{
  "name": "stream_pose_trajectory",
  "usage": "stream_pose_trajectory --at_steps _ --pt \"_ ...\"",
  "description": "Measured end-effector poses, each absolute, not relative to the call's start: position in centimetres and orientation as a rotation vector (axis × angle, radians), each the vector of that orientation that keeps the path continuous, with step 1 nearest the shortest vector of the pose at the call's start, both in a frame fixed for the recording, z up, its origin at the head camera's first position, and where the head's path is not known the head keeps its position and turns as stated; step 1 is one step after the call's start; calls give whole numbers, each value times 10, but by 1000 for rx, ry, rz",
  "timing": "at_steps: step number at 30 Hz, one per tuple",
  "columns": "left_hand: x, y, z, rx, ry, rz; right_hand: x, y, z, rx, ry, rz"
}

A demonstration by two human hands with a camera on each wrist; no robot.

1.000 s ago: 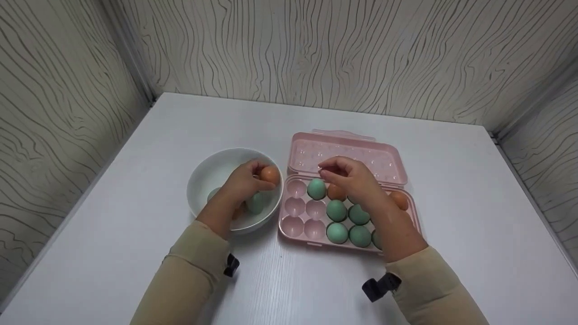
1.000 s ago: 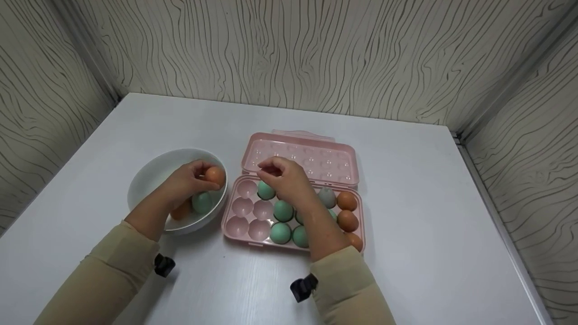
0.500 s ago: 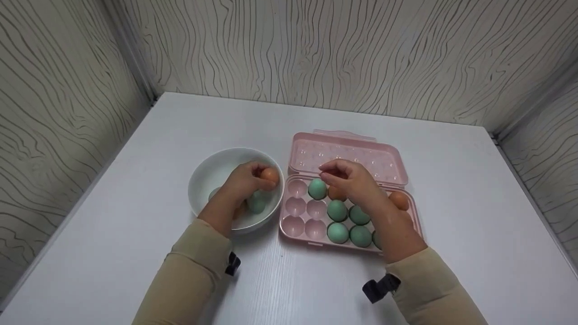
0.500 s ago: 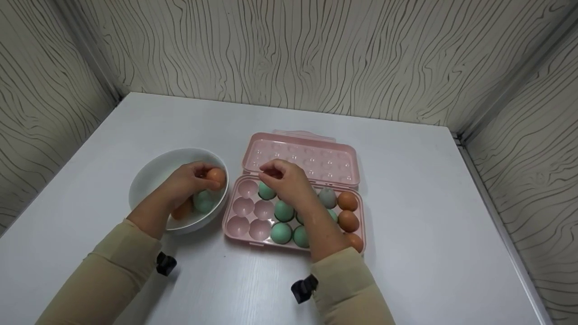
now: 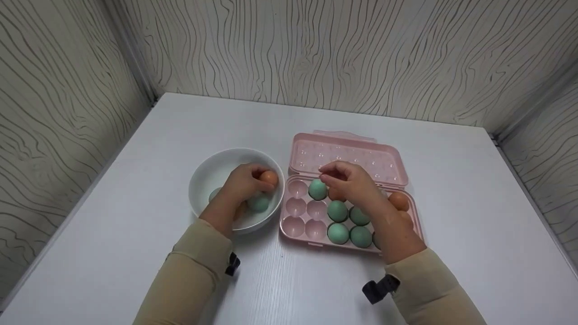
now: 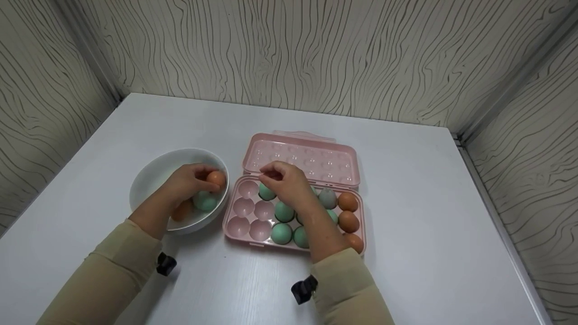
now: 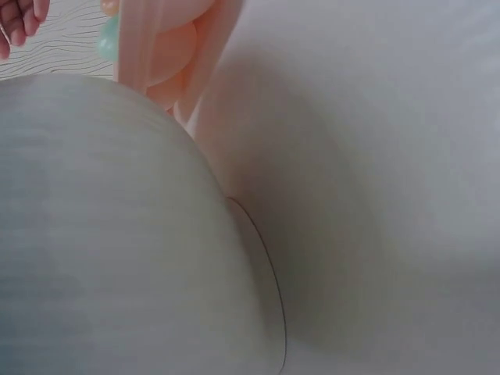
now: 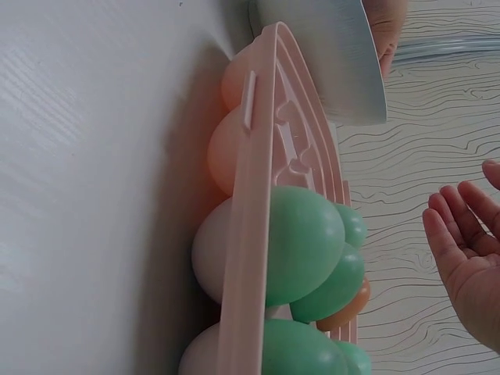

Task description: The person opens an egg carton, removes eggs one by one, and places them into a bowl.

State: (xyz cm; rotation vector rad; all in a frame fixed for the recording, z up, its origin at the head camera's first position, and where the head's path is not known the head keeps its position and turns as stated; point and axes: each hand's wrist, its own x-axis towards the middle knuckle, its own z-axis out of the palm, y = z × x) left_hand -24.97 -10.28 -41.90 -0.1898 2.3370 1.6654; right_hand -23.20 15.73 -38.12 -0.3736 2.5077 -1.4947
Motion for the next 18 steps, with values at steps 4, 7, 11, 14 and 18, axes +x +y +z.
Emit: stream_pose_trajectory --at_steps 4,7,11,14,18 --pt "-249 -103 -418 -190 2344 1632 -231 158 -382 -362 2501 -1500" --pt "-248 -103 -418 -213 2330 1626 -231 159 -382 -347 2496 -1500" --pt "-249 -105 -418 -242 2312 1636 -232 161 -383 -366 2514 -1480" --pt "-251 -108 -417 -211 2343 1615 -232 164 -383 -363 2543 -1455" --pt "-252 -110 -414 -146 2398 1572 -234 167 -382 -327 2556 -1446"
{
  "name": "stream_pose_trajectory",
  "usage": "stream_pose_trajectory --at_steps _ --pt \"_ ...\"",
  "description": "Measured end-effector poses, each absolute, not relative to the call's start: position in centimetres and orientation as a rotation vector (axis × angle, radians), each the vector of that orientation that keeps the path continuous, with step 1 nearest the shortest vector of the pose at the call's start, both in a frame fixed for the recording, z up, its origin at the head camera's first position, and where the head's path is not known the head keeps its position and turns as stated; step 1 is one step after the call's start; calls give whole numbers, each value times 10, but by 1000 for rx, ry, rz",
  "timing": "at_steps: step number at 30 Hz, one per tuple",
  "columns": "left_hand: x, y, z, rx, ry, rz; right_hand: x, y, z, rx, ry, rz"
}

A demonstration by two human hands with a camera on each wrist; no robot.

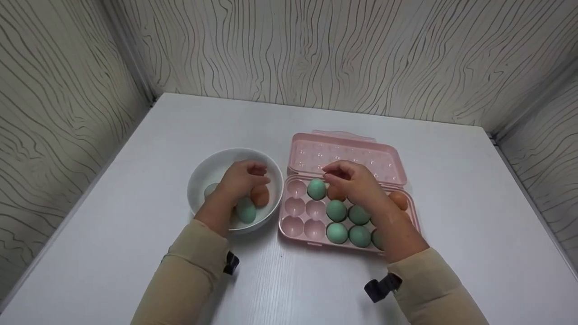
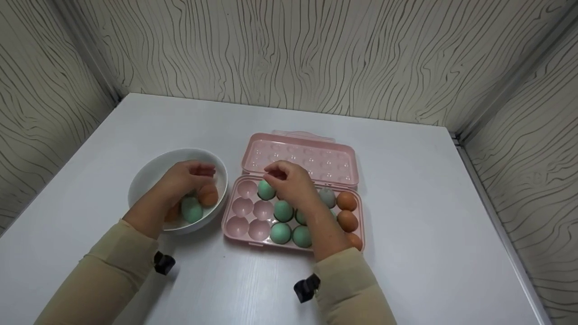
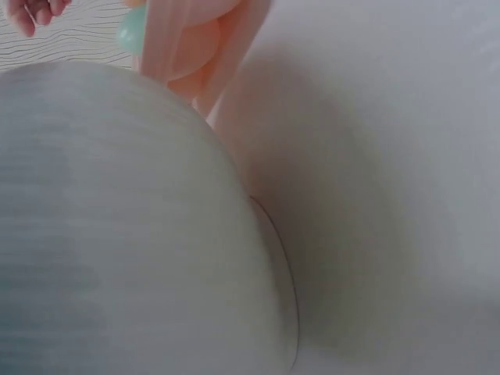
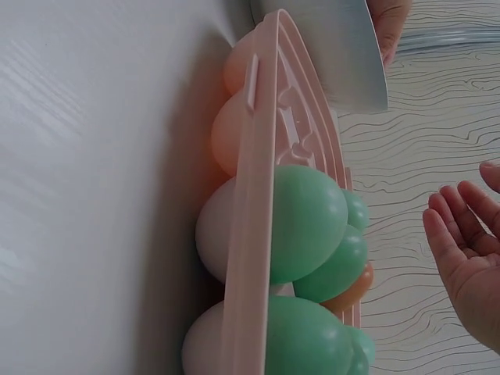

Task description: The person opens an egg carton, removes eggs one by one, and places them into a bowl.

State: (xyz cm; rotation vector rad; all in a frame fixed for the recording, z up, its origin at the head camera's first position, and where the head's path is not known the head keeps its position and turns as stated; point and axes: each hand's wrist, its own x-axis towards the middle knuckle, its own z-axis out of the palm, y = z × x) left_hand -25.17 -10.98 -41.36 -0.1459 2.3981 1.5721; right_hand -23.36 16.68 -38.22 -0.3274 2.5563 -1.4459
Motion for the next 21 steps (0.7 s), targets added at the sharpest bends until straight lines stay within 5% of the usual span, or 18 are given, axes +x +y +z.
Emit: stream_pose_trajectory --at_steps 21 --pt "-239 -90 -380 -24 2346 1656 -255 182 -403 -330 2622 -1530"
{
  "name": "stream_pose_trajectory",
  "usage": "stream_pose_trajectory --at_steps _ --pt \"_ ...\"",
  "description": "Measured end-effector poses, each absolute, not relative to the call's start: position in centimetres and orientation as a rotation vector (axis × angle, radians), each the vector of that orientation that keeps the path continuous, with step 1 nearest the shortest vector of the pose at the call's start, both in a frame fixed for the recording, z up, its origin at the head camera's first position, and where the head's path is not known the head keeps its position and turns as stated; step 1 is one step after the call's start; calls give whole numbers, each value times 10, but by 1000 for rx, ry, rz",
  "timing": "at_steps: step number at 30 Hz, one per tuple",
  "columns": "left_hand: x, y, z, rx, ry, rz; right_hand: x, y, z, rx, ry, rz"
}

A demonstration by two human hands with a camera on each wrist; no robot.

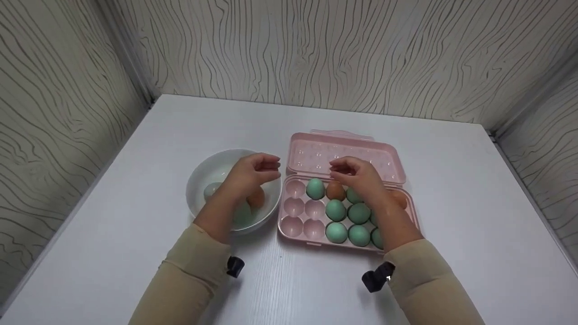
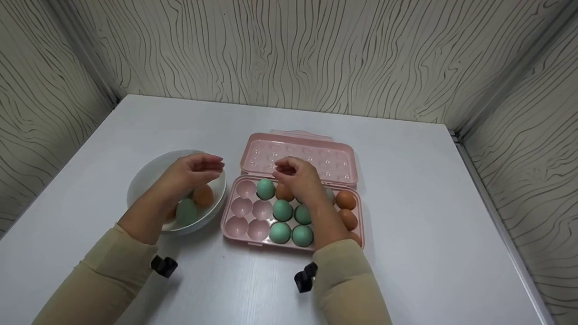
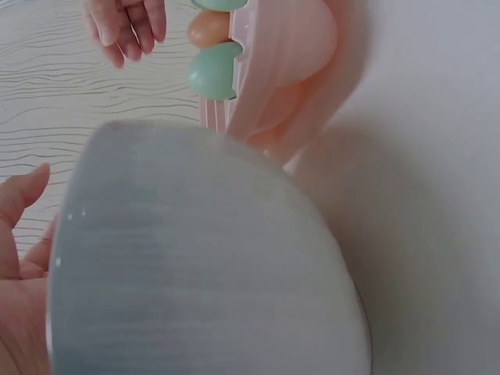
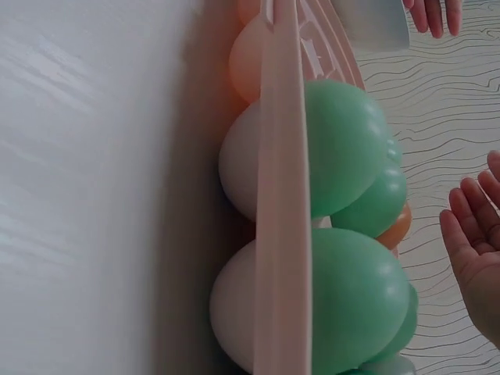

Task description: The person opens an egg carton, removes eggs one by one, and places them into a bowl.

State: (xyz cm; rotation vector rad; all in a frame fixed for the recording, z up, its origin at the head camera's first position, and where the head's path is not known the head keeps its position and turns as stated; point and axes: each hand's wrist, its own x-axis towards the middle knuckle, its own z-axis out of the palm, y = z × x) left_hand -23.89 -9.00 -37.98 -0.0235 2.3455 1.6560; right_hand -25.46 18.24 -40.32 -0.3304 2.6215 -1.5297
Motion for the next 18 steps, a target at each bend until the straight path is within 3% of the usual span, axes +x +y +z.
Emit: stream_pose_trajectory --at_steps 18 --pt "-237 -81 -387 49 2317 1675 -261 165 -432 -231 2614 -1338"
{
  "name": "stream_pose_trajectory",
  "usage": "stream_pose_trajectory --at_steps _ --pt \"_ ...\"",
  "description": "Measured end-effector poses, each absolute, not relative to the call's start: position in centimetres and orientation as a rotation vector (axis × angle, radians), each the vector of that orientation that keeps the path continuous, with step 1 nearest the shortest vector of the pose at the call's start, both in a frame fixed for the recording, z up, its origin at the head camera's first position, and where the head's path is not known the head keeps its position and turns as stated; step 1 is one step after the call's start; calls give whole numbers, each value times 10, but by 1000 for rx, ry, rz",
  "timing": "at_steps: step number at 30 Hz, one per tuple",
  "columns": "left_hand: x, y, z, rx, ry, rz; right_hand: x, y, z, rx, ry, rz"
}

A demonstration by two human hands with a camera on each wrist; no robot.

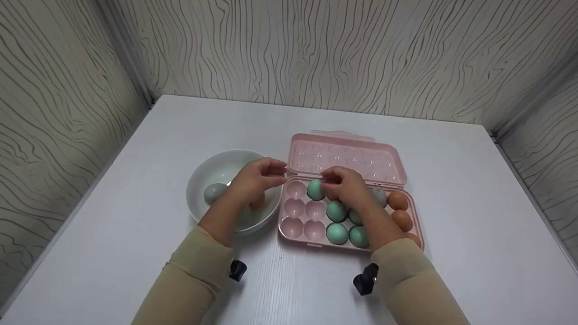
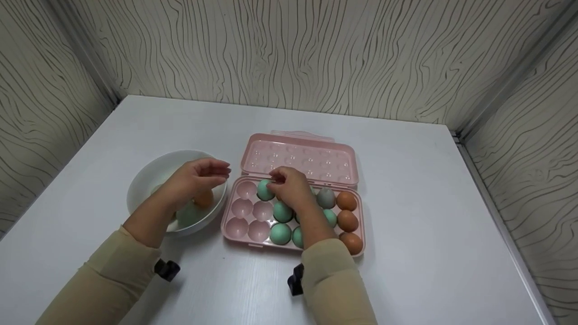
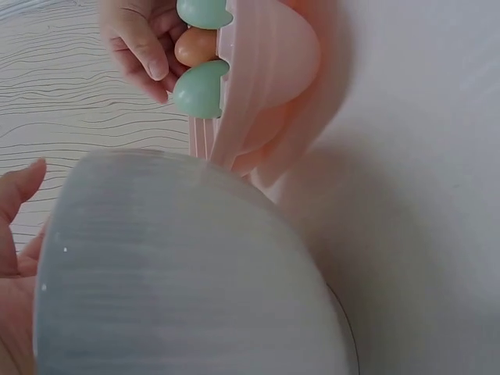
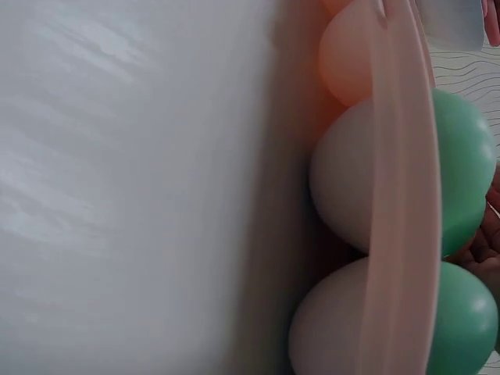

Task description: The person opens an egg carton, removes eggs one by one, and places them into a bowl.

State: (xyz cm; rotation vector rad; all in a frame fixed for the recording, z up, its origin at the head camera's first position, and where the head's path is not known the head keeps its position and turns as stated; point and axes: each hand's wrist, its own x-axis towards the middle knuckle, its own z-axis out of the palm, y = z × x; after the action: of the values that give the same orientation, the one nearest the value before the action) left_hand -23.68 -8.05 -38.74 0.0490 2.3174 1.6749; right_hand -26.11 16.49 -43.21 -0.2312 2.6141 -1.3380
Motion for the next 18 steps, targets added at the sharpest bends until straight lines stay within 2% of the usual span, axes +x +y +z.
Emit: stream_pose_trajectory --at_steps 18 --pt "-238 -81 -390 48 2301 1683 -260 156 -445 -484 2732 -1205"
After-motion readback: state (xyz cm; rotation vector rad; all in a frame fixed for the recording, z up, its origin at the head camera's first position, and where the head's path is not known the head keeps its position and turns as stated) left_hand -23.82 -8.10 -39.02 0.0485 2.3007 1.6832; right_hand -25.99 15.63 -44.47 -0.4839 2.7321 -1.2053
